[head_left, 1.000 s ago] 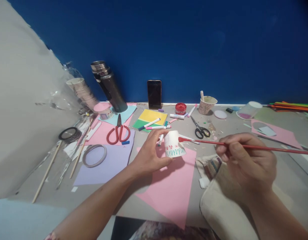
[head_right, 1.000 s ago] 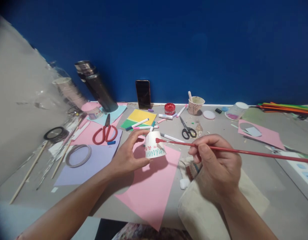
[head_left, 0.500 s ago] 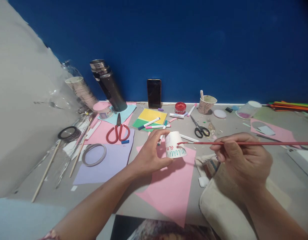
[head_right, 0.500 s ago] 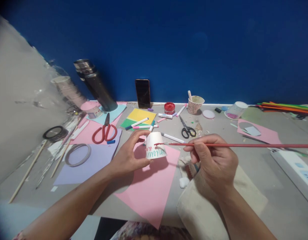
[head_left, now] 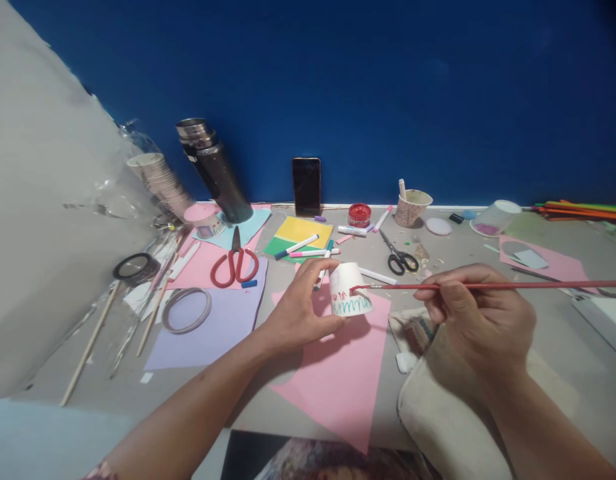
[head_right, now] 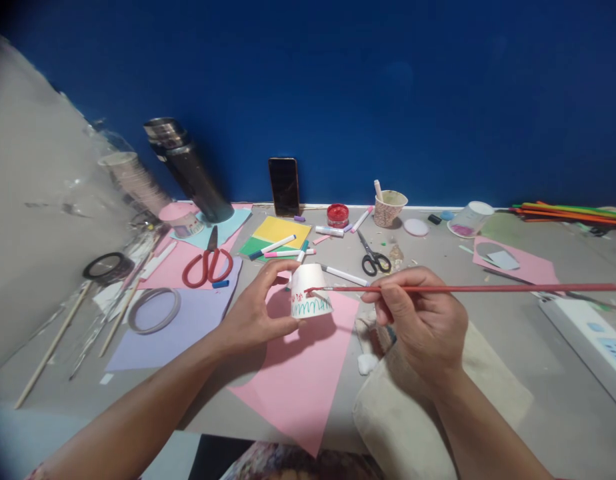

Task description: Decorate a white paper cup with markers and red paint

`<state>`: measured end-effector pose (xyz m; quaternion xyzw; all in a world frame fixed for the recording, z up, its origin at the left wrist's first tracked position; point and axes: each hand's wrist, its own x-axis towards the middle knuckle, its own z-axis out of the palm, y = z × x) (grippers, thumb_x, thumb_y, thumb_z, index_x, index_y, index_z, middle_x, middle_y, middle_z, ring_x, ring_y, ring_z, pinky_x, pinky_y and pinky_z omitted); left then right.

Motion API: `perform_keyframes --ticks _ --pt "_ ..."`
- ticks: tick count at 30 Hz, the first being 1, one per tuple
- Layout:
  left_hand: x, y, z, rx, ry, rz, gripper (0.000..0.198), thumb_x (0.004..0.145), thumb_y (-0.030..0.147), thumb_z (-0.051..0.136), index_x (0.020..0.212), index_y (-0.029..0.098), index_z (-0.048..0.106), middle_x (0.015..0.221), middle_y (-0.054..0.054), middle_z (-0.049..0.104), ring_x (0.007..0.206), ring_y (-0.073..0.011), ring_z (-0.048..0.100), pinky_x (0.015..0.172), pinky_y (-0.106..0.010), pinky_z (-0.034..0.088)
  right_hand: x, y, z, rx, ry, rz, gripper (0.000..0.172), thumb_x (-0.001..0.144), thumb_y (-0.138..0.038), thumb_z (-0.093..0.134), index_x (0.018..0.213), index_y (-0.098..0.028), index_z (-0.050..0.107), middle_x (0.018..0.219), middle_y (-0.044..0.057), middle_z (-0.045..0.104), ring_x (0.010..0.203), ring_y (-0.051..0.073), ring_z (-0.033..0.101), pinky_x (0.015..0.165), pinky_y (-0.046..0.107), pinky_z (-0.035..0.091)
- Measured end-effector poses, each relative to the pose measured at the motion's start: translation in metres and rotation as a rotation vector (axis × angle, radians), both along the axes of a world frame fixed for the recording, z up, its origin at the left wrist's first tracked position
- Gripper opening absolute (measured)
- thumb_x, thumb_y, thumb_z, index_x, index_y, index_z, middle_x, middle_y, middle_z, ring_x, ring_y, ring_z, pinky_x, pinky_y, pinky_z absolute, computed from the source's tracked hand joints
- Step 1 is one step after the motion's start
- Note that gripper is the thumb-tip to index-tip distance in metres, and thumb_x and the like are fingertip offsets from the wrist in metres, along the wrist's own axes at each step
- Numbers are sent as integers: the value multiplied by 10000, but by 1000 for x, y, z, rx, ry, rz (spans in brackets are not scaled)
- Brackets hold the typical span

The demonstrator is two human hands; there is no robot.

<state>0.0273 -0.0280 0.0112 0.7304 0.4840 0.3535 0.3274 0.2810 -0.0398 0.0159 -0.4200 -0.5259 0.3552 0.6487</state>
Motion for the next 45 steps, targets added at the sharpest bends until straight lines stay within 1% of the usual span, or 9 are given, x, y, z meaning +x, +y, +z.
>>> perform_keyframes --ticks 7,14,18,22,29,36,39,45 --pt "0 0 1 -11 -2 -11 730 705 191 798 1370 286 514 1445 -93 567 1358 -321 545 1134 -498 475 0 0 0 5 -24 11 175 949 -341 760 846 -208 709 731 33 762 477 118 593 429 246 477" --pt "0 1 0 -23 -14 -7 737 707 198 809 1378 293 518 1457 -91 561 1361 -323 549 1129 -495 490 4 2 -1 30 -53 4 161 963 -326 743 853 -213 711 753 30 768 497 118 603 448 245 488" --pt "1 1 1 -31 -54 -12 725 708 197 809 1367 296 522 1447 -93 568 1358 -323 554 1130 -502 492 4 1 1 32 -58 -1 162 969 -319 736 847 -215 710 734 28 763 491 117 591 443 247 481" --pt "1 1 2 -39 -60 -14 726 711 192 806 1369 288 517 1447 -91 565 1357 -313 553 1126 -488 493 2 1 5 36 -54 -18 170 964 -323 739 836 -215 713 708 28 756 487 121 593 433 246 470" --pt "0 0 4 -45 -59 -11 717 714 192 811 1360 286 516 1445 -94 569 1355 -323 553 1128 -500 484 0 1 8 10 -25 -30 192 944 -339 763 812 -211 708 701 28 752 476 122 594 415 246 459" --pt "0 1 2 -55 -60 -9 727 709 201 813 1369 278 517 1450 -89 560 1358 -312 544 1129 -480 482 0 0 5 -11 -11 -11 176 950 -342 758 836 -215 712 711 30 756 487 126 592 421 251 456" --pt "0 1 1 -35 -50 -9 720 703 195 812 1358 278 523 1434 -79 568 1342 -306 552 1126 -472 479 1 1 4 19 -8 -25 177 953 -335 754 834 -212 710 703 30 755 475 124 586 419 251 455" --pt "0 1 0 -35 -47 -6 723 701 201 819 1357 284 528 1429 -83 568 1342 -313 548 1116 -473 484 4 3 2 50 -40 17 152 976 -312 728 859 -214 716 727 26 762 489 116 595 442 244 477"
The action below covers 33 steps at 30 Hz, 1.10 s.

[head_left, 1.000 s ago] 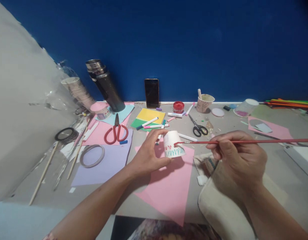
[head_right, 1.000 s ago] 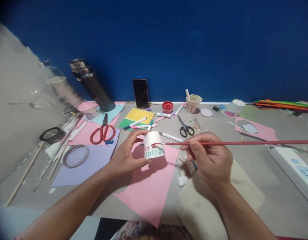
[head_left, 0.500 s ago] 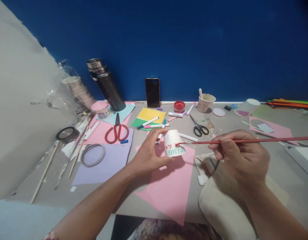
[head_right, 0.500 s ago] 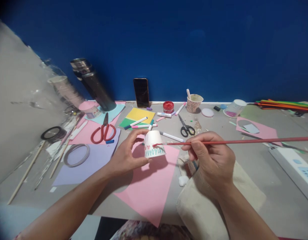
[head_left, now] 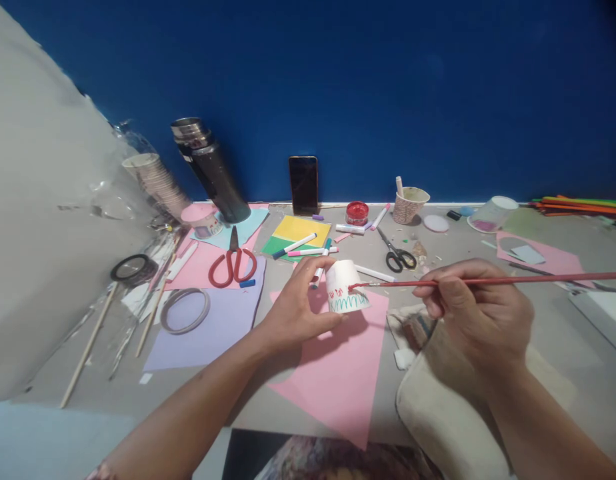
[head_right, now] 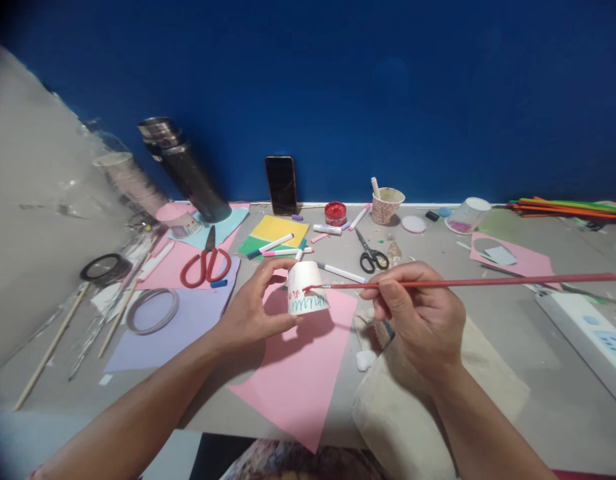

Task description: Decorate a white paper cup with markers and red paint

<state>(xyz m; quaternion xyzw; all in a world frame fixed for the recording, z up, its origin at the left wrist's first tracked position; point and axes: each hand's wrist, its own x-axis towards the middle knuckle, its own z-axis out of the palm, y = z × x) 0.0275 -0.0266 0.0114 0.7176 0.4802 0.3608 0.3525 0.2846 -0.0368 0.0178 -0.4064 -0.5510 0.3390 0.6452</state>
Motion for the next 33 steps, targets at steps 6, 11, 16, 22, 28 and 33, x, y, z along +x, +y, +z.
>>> perform_keyframes --ticks 6,11,16,22,28,33 --pt "1 0 0 18 29 4 733 698 195 815 1368 286 531 1428 -78 571 1341 -312 548 1128 -474 471 0 0 -3 -10 -17 25 147 976 -301 730 860 -214 709 738 24 764 495 113 615 444 229 495" --pt "1 0 0 35 38 8 728 692 197 813 1361 281 537 1428 -81 574 1340 -321 551 1126 -475 475 0 -1 -2 -22 -20 15 178 977 -325 731 847 -207 703 728 21 755 487 106 606 442 220 497" --pt "1 0 0 21 29 12 712 693 198 813 1346 282 543 1432 -89 567 1342 -323 544 1110 -479 484 1 -1 -3 -32 -20 8 173 978 -332 731 856 -213 706 737 19 755 503 107 610 449 216 494" --pt "1 0 2 14 19 11 706 694 205 818 1339 283 543 1412 -85 578 1327 -317 551 1114 -486 478 -1 0 -2 -42 -2 -32 185 973 -335 734 838 -214 702 723 20 754 491 105 593 444 218 483" --pt "0 0 1 -1 17 17 720 690 222 826 1348 287 540 1434 -83 576 1332 -316 556 1119 -483 479 -1 0 2 -55 -8 -29 193 972 -339 732 829 -213 700 711 22 748 489 108 589 438 221 481" --pt "1 0 2 -13 2 23 711 685 236 827 1334 285 542 1428 -86 585 1330 -319 564 1131 -490 473 -2 0 2 -51 -2 -26 205 972 -342 733 820 -211 695 711 17 746 487 101 583 444 218 480"
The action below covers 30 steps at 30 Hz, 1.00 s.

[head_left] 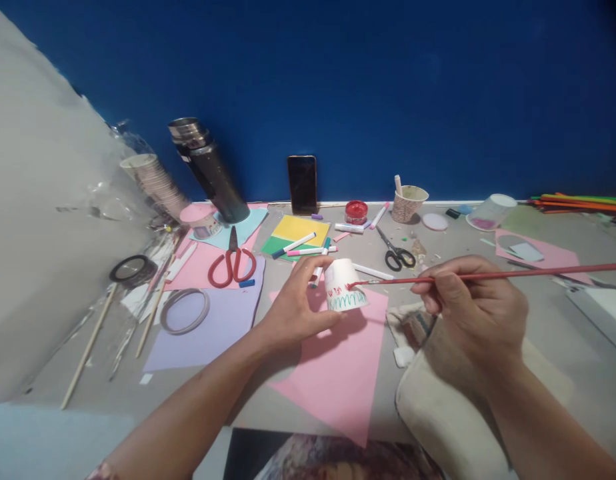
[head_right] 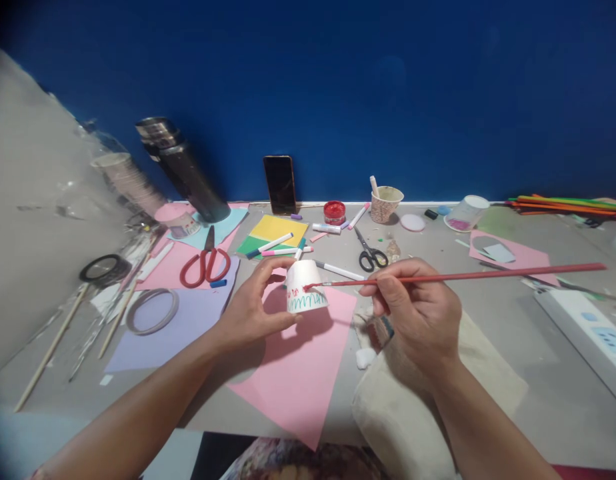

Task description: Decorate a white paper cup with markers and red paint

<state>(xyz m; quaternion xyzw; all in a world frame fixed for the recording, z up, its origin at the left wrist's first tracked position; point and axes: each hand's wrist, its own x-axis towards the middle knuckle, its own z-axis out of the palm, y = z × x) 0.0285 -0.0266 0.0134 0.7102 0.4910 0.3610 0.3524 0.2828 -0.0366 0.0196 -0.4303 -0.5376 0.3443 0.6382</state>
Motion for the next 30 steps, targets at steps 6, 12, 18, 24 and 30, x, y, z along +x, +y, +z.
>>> perform_keyframes --ticks 6,12,18,24,30 --pt "1 0 3 -21 0 -4 718 681 225 828 1335 290 541 1439 -90 579 1327 -324 566 1110 -495 492 -1 1 -2 -2 11 -11 203 963 -346 746 823 -208 690 708 19 747 489 104 586 439 218 471" --pt "0 0 0 -13 -6 -12 725 690 218 832 1348 295 538 1454 -92 575 1345 -334 560 1123 -516 483 -2 -1 0 -18 31 8 200 956 -349 752 821 -209 704 709 25 748 485 110 588 441 231 475" --pt "-2 2 -5 -31 -97 -27 715 729 161 785 1379 286 515 1498 -101 563 1385 -326 549 1140 -510 470 -1 0 5 -14 109 -45 211 938 -365 771 814 -213 695 704 22 743 490 113 567 437 245 424" --pt "-1 3 -8 -10 -103 -28 677 777 198 784 1386 286 502 1526 -93 535 1406 -305 536 1159 -489 453 2 0 2 11 118 -36 208 937 -375 772 819 -219 698 727 32 743 507 126 573 438 265 427" --pt "-2 3 -8 -22 -109 -47 681 775 199 801 1381 282 502 1511 -107 542 1405 -311 533 1168 -508 441 1 -1 2 10 62 -17 198 943 -367 763 835 -213 702 727 39 749 493 130 589 431 270 456"
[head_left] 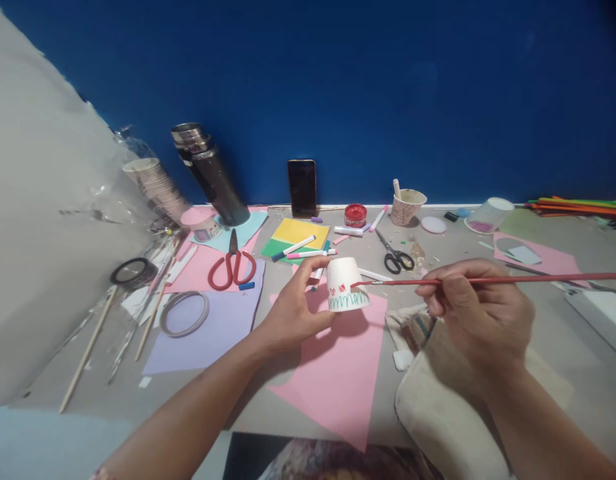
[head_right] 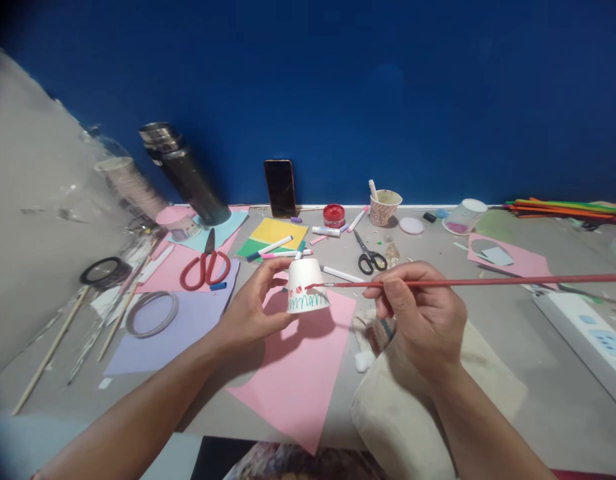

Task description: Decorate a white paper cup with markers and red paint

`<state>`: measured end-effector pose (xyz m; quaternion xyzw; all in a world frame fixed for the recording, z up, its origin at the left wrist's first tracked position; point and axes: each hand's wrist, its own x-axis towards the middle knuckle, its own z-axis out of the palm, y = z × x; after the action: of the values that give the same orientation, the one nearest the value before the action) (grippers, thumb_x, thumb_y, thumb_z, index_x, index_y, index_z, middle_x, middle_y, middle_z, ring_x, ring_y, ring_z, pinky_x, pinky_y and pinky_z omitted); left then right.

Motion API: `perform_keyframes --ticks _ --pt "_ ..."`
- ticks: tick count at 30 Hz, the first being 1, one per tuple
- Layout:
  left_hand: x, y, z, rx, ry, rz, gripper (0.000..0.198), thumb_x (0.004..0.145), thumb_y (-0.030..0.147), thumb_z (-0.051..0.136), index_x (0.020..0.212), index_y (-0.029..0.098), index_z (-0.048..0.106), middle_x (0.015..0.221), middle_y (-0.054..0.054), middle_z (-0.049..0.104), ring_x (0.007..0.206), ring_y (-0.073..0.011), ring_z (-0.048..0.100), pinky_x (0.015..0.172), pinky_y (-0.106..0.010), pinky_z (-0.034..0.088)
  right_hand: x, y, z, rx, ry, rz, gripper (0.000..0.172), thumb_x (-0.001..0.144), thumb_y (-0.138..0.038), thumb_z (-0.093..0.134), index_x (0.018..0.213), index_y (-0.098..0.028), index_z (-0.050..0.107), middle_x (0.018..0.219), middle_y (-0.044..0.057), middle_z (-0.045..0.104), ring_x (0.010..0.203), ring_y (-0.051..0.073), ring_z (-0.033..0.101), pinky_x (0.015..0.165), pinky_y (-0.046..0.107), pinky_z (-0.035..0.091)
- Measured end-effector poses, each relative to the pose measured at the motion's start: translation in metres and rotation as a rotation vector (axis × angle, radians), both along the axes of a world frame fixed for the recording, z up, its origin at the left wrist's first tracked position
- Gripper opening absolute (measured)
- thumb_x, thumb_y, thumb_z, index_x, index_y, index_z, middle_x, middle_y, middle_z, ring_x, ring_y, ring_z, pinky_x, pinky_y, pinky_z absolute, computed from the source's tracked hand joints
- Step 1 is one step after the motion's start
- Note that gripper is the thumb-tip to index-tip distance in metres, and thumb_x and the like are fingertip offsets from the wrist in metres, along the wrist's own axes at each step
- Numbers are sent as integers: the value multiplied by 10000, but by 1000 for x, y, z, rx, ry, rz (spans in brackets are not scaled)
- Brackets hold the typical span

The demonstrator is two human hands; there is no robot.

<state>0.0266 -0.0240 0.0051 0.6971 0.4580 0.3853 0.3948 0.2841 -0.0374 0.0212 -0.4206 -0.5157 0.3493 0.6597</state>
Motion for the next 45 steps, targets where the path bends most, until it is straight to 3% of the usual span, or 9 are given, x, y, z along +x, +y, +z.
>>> perform_keyframes --ticks 45 --pt "-2 1 -3 -32 -63 -18 705 734 183 836 1356 305 527 1508 -96 557 1398 -328 547 1149 -507 451 -1 -1 2 2 31 -1 195 951 -346 760 820 -216 698 710 19 747 491 120 585 451 264 448"
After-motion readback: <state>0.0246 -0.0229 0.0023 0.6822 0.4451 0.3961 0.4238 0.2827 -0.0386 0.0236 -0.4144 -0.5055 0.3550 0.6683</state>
